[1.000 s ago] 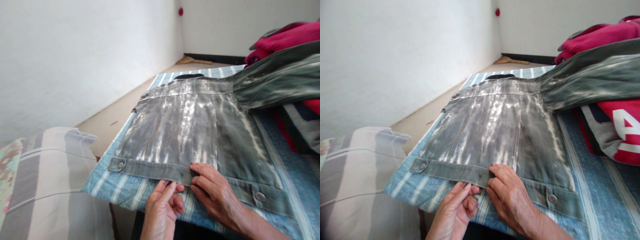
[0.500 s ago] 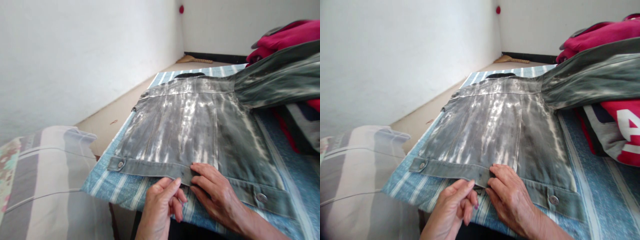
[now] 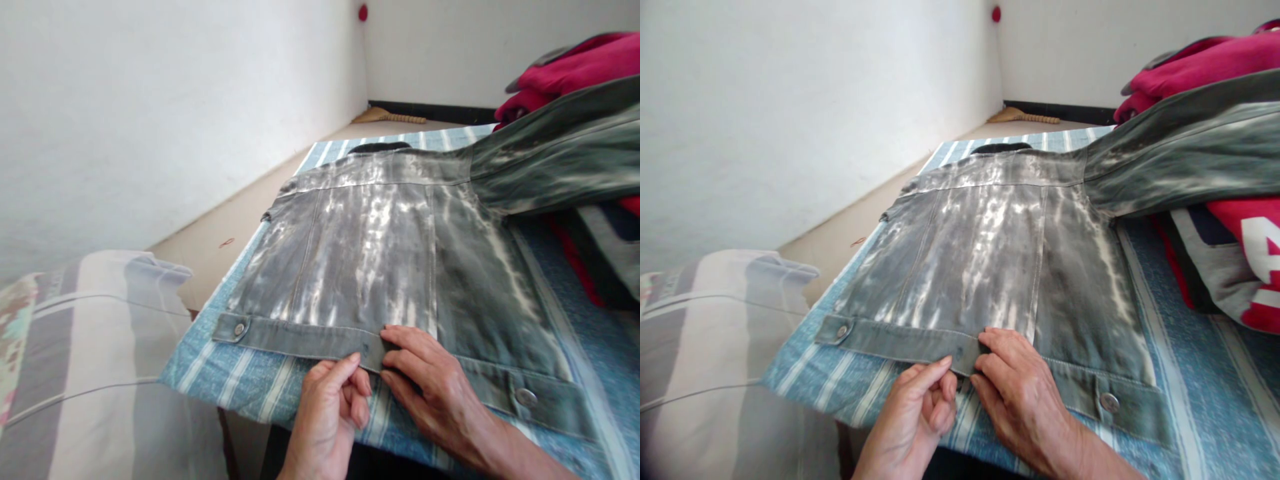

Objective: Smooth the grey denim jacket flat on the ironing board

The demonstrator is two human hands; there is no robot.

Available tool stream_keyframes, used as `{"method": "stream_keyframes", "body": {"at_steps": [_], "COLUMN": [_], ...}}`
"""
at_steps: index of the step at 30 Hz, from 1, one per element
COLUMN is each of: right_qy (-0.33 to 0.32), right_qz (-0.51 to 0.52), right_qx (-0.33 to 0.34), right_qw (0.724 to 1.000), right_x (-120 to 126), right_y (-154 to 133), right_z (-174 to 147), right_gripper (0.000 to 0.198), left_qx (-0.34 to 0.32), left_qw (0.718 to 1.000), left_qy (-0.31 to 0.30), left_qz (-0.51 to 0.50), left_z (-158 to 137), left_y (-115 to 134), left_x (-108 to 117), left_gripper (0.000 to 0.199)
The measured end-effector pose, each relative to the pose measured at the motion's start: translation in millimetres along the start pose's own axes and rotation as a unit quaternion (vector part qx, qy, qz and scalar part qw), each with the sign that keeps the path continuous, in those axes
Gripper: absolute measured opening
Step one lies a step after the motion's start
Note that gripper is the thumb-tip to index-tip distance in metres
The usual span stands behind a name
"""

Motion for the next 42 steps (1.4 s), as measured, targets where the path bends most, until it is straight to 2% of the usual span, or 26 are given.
{"method": "stream_keyframes", "body": {"at_steps": [5, 10, 16, 23, 29, 35, 42], "right_qy": [0.007, -0.043, -0.08, -0.073, -0.067, -0.068, -0.064], "right_qz": [0.04, 0.076, 0.107, 0.175, 0.215, 0.184, 0.18], "right_qx": [-0.071, -0.128, -0.1, -0.132, -0.147, -0.146, -0.144], "right_qw": [0.997, 0.988, 0.986, 0.973, 0.963, 0.97, 0.971], "right_x": [2.4, -8.2, -19.5, -20.9, -21.9, -21.1, -22.5], "right_y": [8.5, 22.8, 24.6, 35.9, 42.7, 41.3, 41.9], "right_z": [9.5, 31.4, 43.2, 42.5, 40.8, 40.9, 41.9], "right_gripper": [0.012, 0.008, 0.013, 0.02, 0.017, 0.009, 0.016], "left_qx": [0.015, 0.005, 0.007, 0.014, 0.019, 0.016, 0.014], "left_qw": [1.0, 1.0, 1.0, 1.0, 1.0, 1.0, 1.0], "left_qy": [-0.003, -0.01, -0.005, -0.005, -0.008, -0.019, -0.014], "left_qz": [-0.001, -0.005, -0.013, -0.014, -0.016, -0.015, -0.021], "left_z": [2.2, 1.8, 0.9, 1.6, 1.0, 0.2, 1.7], "left_y": [-3.0, -0.7, -0.8, -2.5, -2.8, -2.4, -2.4], "left_x": [-1.1, -2.7, -1.9, -2.0, -1.7, -4.1, -2.2], "left_gripper": [0.04, 0.039, 0.038, 0.038, 0.038, 0.037, 0.036]}}
Point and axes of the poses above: each hand's wrist, its own z-axis towards the middle knuckle, its own x-axis out of the back of the hand, y = z × x, the point moved 10 cm from there along z, towards the middle knuckle, and after that the axes turned 4 degrees about x, right-handed, at the moved point
